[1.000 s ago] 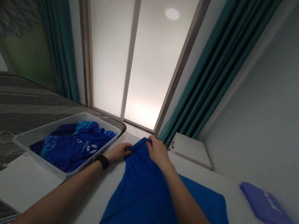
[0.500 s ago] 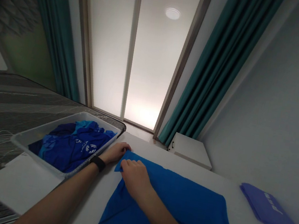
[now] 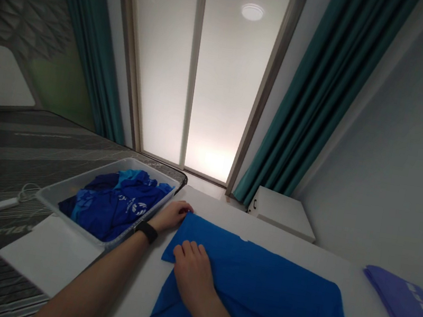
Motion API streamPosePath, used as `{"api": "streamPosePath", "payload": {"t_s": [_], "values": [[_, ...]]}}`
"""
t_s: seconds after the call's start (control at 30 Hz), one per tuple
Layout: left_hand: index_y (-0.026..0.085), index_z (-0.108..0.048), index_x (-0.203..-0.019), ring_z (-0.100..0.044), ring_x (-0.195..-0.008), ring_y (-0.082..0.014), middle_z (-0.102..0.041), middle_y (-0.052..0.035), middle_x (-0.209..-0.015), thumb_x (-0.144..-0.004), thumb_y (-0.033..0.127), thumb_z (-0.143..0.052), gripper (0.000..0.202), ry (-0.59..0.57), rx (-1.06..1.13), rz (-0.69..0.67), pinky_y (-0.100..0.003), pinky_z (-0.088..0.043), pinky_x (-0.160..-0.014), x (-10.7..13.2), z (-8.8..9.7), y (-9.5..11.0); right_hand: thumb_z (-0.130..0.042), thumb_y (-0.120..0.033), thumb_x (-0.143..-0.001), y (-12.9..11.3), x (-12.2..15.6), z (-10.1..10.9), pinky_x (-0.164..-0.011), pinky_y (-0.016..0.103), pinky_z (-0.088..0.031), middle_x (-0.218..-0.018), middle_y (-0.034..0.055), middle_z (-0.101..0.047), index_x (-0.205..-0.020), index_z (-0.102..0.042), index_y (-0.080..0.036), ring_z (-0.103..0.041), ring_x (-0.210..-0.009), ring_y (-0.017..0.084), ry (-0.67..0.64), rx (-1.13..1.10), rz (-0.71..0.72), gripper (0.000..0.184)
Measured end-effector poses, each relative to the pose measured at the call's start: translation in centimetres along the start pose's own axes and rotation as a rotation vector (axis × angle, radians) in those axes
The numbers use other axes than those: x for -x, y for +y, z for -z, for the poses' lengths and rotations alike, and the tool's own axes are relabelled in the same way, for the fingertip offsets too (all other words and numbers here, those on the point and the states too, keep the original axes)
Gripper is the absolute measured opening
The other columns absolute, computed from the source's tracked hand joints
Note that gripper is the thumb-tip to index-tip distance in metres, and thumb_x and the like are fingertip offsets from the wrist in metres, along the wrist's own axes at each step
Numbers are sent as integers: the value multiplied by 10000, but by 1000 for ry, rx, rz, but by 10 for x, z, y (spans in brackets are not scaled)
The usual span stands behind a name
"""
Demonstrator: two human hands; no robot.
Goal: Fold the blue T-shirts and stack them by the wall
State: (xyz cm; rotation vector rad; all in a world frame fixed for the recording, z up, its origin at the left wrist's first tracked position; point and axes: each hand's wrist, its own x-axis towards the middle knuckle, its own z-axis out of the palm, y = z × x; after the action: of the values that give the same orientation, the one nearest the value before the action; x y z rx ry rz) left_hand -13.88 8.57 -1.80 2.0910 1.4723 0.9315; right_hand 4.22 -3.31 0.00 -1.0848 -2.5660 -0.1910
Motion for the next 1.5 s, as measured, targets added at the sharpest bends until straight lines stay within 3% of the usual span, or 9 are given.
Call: {"api": "streamPosePath", "payload": {"t_s": [0.2, 0.33, 0.47, 0.7, 0.9, 1.07, 1.23, 1.5], "values": [[167, -727, -964, -651, -898, -176, -730, -52, -963, -822, 104, -470, 301, 5, 68, 29, -265, -481, -832, 1, -1, 1, -577, -52, -842, 1, 7, -10, -707, 324, -361, -839, 3, -596, -854, -548, -218, -534, -784, 197, 17, -67, -22, 169], [150, -718, -987, -657, -793, -179, -726, -48, -841, -884, 180, -401, 334, 38, 86, 91, -275, -487, -756, 3, -1, 7, -582, -38, -827, 0, 8, -11, -709, 313, -360, -844, 0, -593, -855, -551, -221, -527, -789, 192, 48, -109, -49, 188], [145, -707, -950, -638, -736, -180, -709, -42, -785, -890, 325, -485, 293, 53, 99, 116, -266, -466, -675, 2, -3, 11, -574, -52, -847, 1, 8, -10, -718, 310, -367, -852, 1, -590, -869, -558, -220, -529, -799, 185, 48, -116, -51, 169], [144, -687, -883, -622, -699, -162, -687, -26, -737, -815, 260, -587, 168, 42, 133, 125, -244, -451, -614, -2, -8, 6, -527, -62, -904, -3, 8, -8, -710, 335, -352, -801, 18, -593, -813, -577, -204, -519, -764, 191, 123, 58, 132, 176], [150, -680, -867, -607, -696, -157, -663, -13, -719, -812, 238, -603, 129, 68, 98, 122, -244, -445, -621, -2, -9, 6, -552, -120, -924, -3, 8, -7, -744, 328, -363, -832, 16, -615, -838, -609, -204, -540, -804, 181, 31, 28, 200, 133], [158, -684, -875, -600, -711, -158, -654, -16, -722, -826, 208, -594, 113, 72, 40, 112, -247, -440, -643, 0, -9, 9, -583, -140, -910, 3, 12, 17, -787, 311, -382, -909, -2, -625, -919, -621, -222, -556, -861, 163, -73, -126, 146, 91], [157, -686, -897, -613, -761, -175, -675, -42, -789, -858, 209, -547, 153, 75, -4, 92, -265, -451, -684, 0, -8, 11, -523, -110, -924, 26, 31, 38, -798, 306, -406, -962, 8, -624, -1021, -622, -239, -564, -891, 160, -96, -217, 41, 189], [171, -687, -903, -615, -765, -185, -664, -47, -825, -865, 247, -511, 196, 62, -49, 38, -279, -450, -712, 0, -6, 14, -436, -95, -947, 96, 79, 45, -798, 333, -431, -967, 40, -642, -1054, -625, -221, -575, -884, 182, -54, -207, -140, 251]]}}
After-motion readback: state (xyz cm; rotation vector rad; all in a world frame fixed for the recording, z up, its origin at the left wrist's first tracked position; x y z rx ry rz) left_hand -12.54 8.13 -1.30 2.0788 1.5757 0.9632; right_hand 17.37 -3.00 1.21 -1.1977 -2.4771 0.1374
